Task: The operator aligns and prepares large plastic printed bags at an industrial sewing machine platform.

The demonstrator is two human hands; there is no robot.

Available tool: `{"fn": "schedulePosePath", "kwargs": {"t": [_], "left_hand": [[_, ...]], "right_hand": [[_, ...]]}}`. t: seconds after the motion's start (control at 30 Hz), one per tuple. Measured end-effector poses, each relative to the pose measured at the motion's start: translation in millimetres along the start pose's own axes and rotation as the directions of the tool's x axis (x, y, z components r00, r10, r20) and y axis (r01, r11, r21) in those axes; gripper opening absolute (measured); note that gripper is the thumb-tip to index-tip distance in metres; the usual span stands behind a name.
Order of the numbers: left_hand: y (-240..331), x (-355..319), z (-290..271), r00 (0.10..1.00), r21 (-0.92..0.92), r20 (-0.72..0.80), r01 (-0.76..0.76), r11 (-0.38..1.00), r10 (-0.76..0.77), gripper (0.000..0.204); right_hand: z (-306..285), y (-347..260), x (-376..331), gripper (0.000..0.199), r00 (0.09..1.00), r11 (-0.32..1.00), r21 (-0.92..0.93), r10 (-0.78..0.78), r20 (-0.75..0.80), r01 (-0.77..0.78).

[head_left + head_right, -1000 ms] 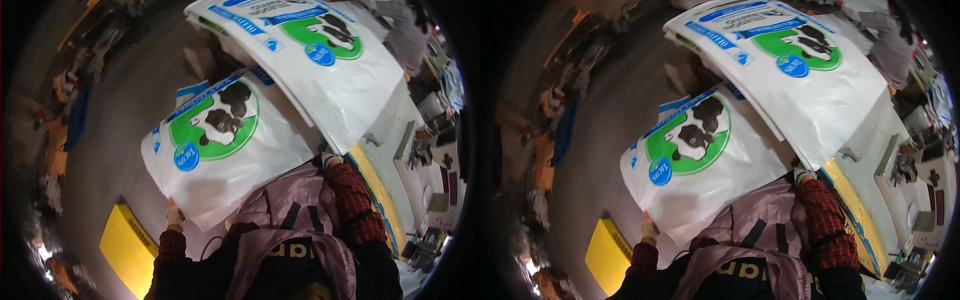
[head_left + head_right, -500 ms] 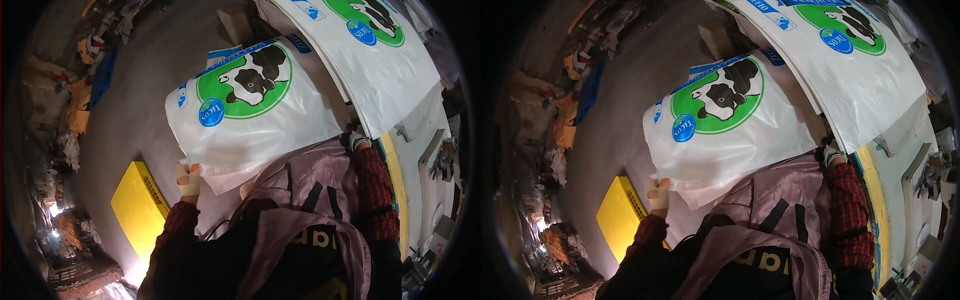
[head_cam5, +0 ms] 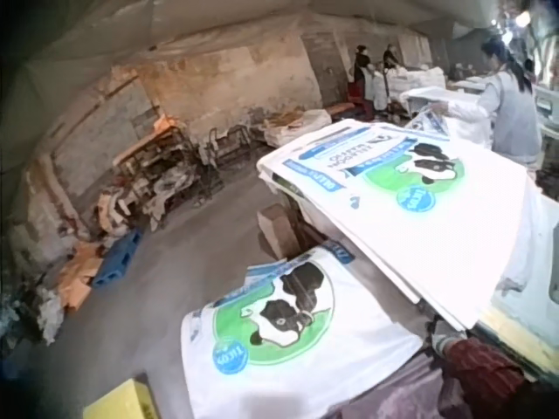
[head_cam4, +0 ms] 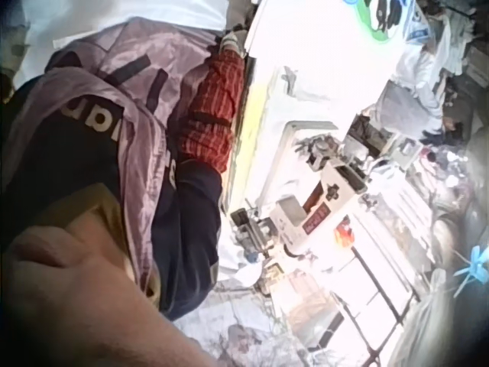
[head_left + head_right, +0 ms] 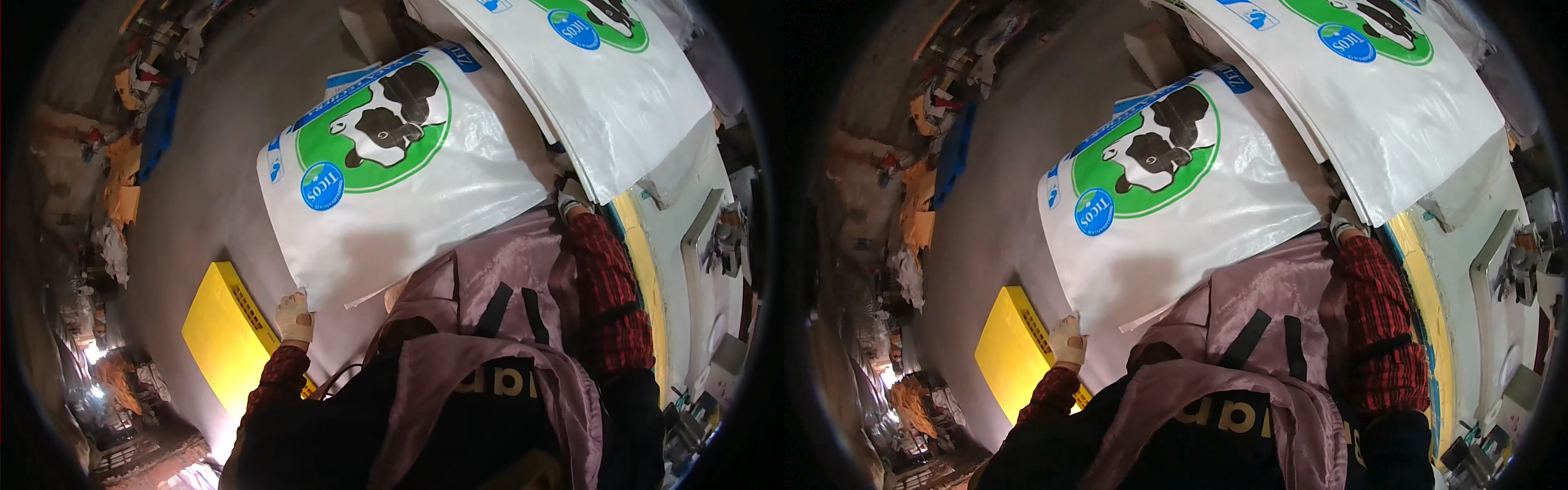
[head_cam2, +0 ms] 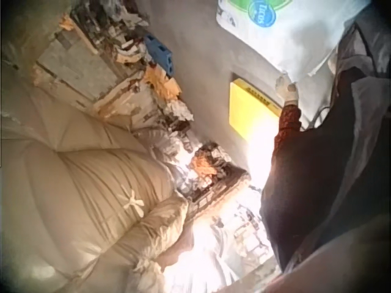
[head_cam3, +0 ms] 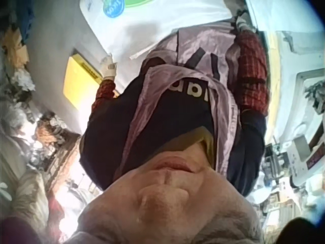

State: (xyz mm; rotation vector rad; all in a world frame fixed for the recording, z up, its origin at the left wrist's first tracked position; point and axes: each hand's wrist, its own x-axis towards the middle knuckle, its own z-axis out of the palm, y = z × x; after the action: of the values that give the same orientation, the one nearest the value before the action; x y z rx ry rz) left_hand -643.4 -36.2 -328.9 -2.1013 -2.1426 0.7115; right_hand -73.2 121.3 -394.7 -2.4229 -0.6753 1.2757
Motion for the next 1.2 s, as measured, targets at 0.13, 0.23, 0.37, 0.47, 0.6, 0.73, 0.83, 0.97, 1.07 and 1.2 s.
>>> {"fn": "schedulePosePath", "kwargs": {"t": [0.13, 0.23, 0.37, 0.47, 0.6, 0.73, 0.83, 0.97, 1.07, 1.2], "left_hand": [[17, 2, 28, 0.997, 0.168, -0.017, -0.072, 0.983, 0.076, 0.05], [9, 6, 113, 0.967, 0.14, -0.009, -0.251, 0.958, 0.255, 0.035], [45, 37, 110, 0.924, 0.059, 0.007, -0.381, 0.923, 0.382, 0.028], [50, 44, 129, 0.953, 0.039, 0.032, -0.302, 0.952, 0.301, 0.024], [55, 65, 142, 0.929, -0.136, -0.011, -0.367, 0.92, 0.369, 0.024], [62, 67, 128, 0.905, -0.193, 0.202, -0.337, 0.921, 0.374, 0.045], [72, 85, 152, 0.895, -0.135, 0.244, -0.35, 0.927, 0.373, 0.065], [67, 113, 199, 0.829, -0.07, 0.46, -0.324, 0.944, 0.318, 0.069], [20, 107, 222, 0.572, -0.289, -0.143, -0.805, 0.519, 0.808, 0.05], [220, 202, -69, 0.096, -0.399, 0.544, -0.844, 0.358, 0.833, 0.033]], "right_hand": [[19, 41, 75, 0.046, 0.933, 0.614, -0.73, -0.349, 0.092, 0.301], [20, 48, 92, 0.044, 0.901, 0.507, -0.791, -0.414, 0.126, 0.343], [30, 93, 133, 0.044, 0.859, 0.416, -0.868, -0.511, 0.026, 0.273], [44, 48, 89, 0.055, 0.879, 0.587, -0.778, -0.467, -0.102, 0.222], [36, 32, 74, 0.054, 0.866, 0.661, -0.733, -0.449, -0.219, 0.157], [32, 24, 72, 0.052, 0.845, 0.69, -0.711, -0.455, -0.282, 0.135], [31, 18, 69, 0.052, 0.833, 0.702, -0.701, -0.458, -0.31, 0.125], [29, 3, 60, 0.051, 0.825, 0.716, -0.679, -0.475, -0.305, 0.161], [31, -11, 42, 0.05, 0.829, 0.724, -0.647, -0.498, -0.253, 0.238], [2, 19, 33, 0.049, 0.853, 0.759, -0.624, -0.44, -0.281, 0.186]]}}
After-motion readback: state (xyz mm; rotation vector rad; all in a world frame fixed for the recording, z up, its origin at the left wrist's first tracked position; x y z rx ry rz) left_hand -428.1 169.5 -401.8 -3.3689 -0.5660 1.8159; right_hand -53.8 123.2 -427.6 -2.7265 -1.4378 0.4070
